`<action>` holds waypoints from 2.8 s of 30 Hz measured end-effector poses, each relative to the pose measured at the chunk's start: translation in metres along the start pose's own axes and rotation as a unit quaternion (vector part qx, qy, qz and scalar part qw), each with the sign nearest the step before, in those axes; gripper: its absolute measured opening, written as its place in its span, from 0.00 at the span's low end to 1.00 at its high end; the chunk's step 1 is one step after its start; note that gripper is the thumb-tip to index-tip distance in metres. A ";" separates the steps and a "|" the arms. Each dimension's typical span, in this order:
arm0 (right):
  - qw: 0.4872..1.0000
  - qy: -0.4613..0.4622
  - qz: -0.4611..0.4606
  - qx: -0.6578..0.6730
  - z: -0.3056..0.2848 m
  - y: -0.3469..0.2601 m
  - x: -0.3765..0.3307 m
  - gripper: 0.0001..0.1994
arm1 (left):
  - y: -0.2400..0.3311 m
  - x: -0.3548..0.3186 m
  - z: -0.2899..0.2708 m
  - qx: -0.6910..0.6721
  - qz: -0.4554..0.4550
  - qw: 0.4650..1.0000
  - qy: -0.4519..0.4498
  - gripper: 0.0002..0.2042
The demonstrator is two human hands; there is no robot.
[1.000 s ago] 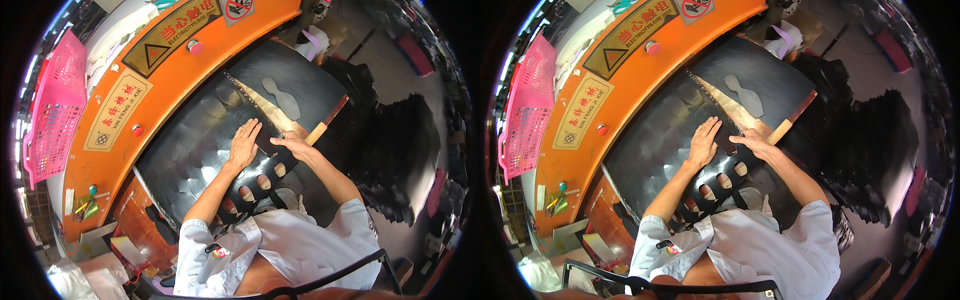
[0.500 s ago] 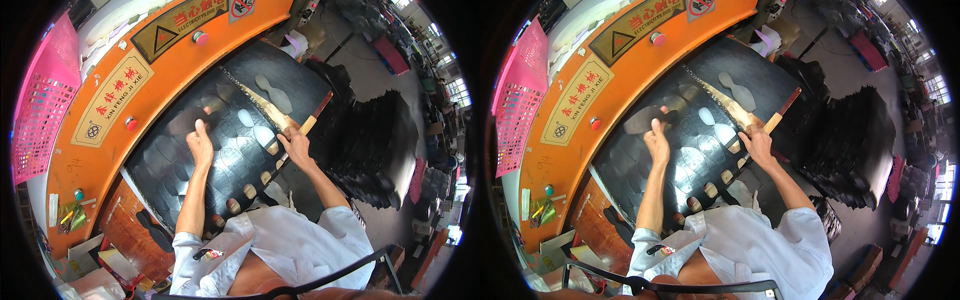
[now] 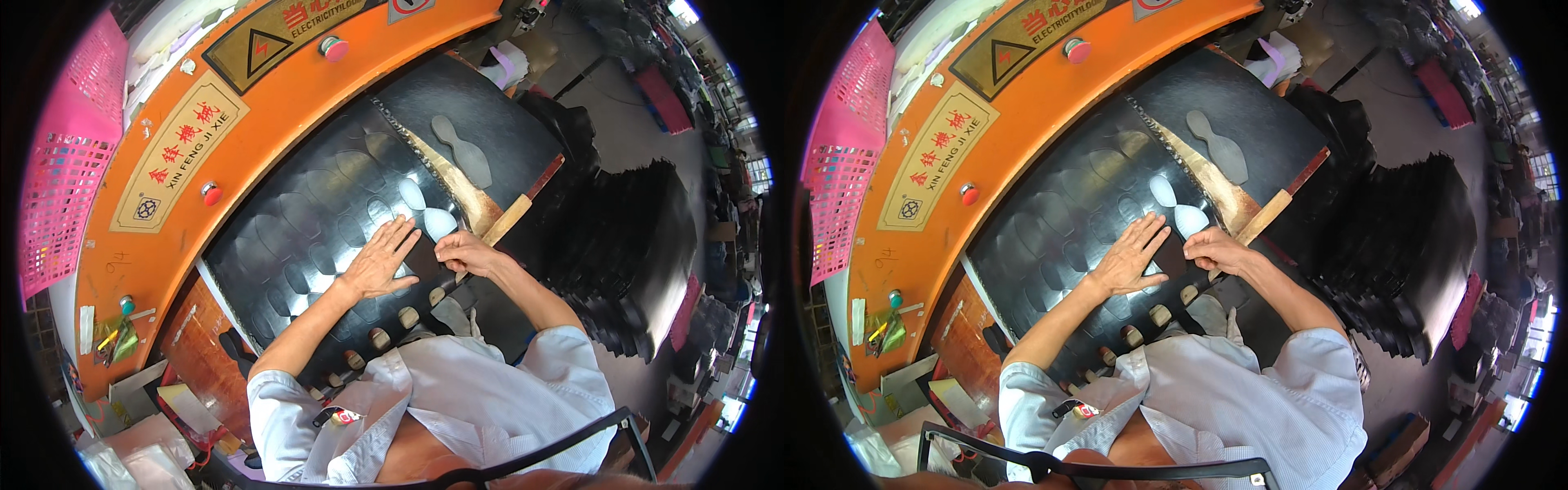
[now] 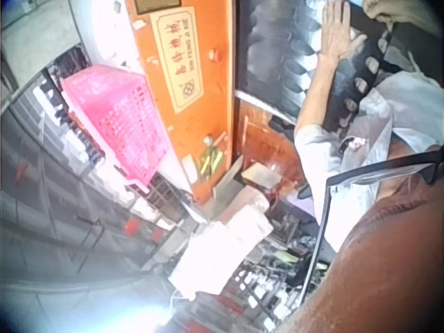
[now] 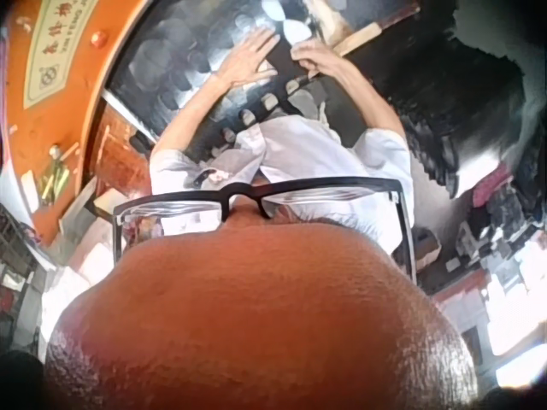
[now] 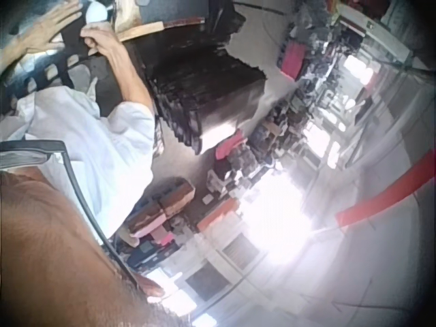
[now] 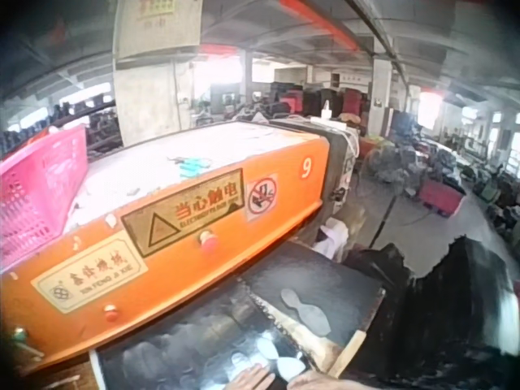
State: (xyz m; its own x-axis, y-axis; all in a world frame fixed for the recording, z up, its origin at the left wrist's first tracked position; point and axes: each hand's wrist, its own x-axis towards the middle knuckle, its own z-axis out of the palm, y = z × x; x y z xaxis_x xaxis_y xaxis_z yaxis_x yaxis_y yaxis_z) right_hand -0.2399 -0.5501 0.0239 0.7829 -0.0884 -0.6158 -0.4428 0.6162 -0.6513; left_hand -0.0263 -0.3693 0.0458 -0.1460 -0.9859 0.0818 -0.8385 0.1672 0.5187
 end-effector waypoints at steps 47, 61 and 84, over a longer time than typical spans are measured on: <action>0.858 0.212 -0.243 -0.400 0.078 0.048 -0.034 0.14 | 0.022 -0.096 -0.066 -0.221 -0.201 0.814 0.497 0.22; 0.992 -0.080 -0.031 -0.092 0.105 0.064 0.027 0.08 | 0.044 -0.136 -0.005 -0.068 -0.065 0.995 0.034 0.42; 0.991 0.035 -0.092 -0.096 0.117 0.048 0.053 0.17 | 0.012 -0.119 -0.014 0.022 -0.076 0.991 0.106 0.38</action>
State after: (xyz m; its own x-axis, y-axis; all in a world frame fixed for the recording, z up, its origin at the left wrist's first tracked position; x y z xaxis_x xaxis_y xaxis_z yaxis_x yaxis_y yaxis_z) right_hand -0.1688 -0.4332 0.0122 0.8285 -0.2430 -0.5045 -0.3767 0.4248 -0.8232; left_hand -0.0115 -0.2498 0.0542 0.0931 -0.9783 0.1849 -0.8650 0.0125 0.5017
